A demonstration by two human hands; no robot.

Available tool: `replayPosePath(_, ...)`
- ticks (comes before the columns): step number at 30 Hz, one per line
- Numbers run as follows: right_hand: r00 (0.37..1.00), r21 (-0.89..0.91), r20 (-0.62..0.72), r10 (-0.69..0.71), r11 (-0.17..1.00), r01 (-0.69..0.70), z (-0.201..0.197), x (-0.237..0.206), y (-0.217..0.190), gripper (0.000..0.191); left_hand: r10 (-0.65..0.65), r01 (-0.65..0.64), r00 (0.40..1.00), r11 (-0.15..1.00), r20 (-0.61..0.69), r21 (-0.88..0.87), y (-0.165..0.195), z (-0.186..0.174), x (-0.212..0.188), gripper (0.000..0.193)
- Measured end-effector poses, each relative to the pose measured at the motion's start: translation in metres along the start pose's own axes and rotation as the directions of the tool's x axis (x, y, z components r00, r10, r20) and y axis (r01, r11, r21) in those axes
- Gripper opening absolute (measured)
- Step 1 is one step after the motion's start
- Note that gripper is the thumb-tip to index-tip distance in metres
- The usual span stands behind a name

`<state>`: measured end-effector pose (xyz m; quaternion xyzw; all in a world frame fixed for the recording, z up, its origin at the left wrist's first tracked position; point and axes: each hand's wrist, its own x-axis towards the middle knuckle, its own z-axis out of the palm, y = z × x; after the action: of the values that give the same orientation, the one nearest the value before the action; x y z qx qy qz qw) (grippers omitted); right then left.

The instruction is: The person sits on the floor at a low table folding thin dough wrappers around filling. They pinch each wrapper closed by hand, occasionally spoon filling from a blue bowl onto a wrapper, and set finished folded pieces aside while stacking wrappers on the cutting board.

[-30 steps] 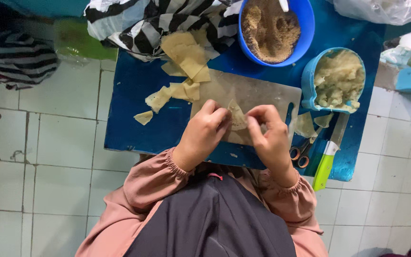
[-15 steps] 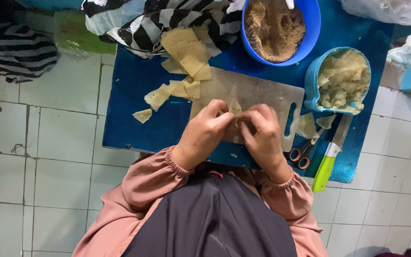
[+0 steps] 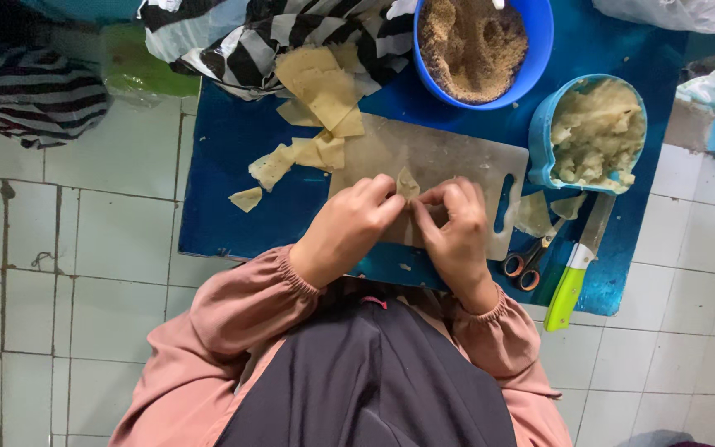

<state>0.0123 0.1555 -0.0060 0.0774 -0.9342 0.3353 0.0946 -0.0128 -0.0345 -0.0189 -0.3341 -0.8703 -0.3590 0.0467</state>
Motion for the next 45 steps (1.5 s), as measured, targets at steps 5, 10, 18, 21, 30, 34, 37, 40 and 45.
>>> replayPosePath(5,0.992,-0.032,0.032,-0.119,0.992,0.120,-0.005,0.004,0.000,0.006,-0.176,0.174,0.984,0.975,-0.002,-0.136,-0.003,0.008,0.012,0.016)
replayPosePath(10,0.997,-0.008,0.072,-0.042,0.999,0.042,-0.008,0.006,-0.002,0.011,-0.145,0.141,0.989,0.985,-0.030,-0.099,-0.004,0.004,0.012,0.010)
replayPosePath(18,0.977,0.052,0.116,-0.178,0.983,0.173,-0.014,0.013,0.004,0.011,0.039,-0.035,0.997,0.998,-0.066,0.053,-0.015,-0.001,0.009,0.012)
replayPosePath(21,0.984,0.059,0.140,-0.110,0.993,0.103,-0.015,0.013,0.005,0.008,-0.025,0.026,0.997,0.999,-0.067,0.021,-0.015,0.004,0.010,0.009)
replayPosePath(30,0.970,-0.075,0.106,-0.219,0.971,0.228,-0.012,0.013,0.005,0.014,-0.097,0.094,0.992,0.995,-0.085,-0.046,-0.009,0.009,0.014,0.015)
replayPosePath(34,0.945,-0.198,0.089,-0.314,0.924,0.326,-0.013,0.009,0.002,0.018,0.102,-0.095,0.994,0.986,-0.049,0.136,-0.015,0.000,0.008,0.021)
replayPosePath(37,0.947,-0.205,0.112,-0.301,0.926,0.318,-0.013,0.009,0.002,0.016,0.107,-0.110,0.994,0.968,0.022,0.226,-0.018,-0.001,0.008,0.017)
replayPosePath(40,0.962,-0.115,0.153,-0.225,0.963,0.243,-0.013,0.009,0.003,0.012,0.034,-0.031,0.999,0.979,-0.008,0.204,-0.013,0.003,0.007,0.013)
replayPosePath(45,0.991,-0.028,0.117,-0.058,0.998,0.062,-0.007,0.005,0.000,0.010,-0.229,0.226,0.972,0.972,-0.057,-0.060,-0.007,0.012,0.006,0.013)
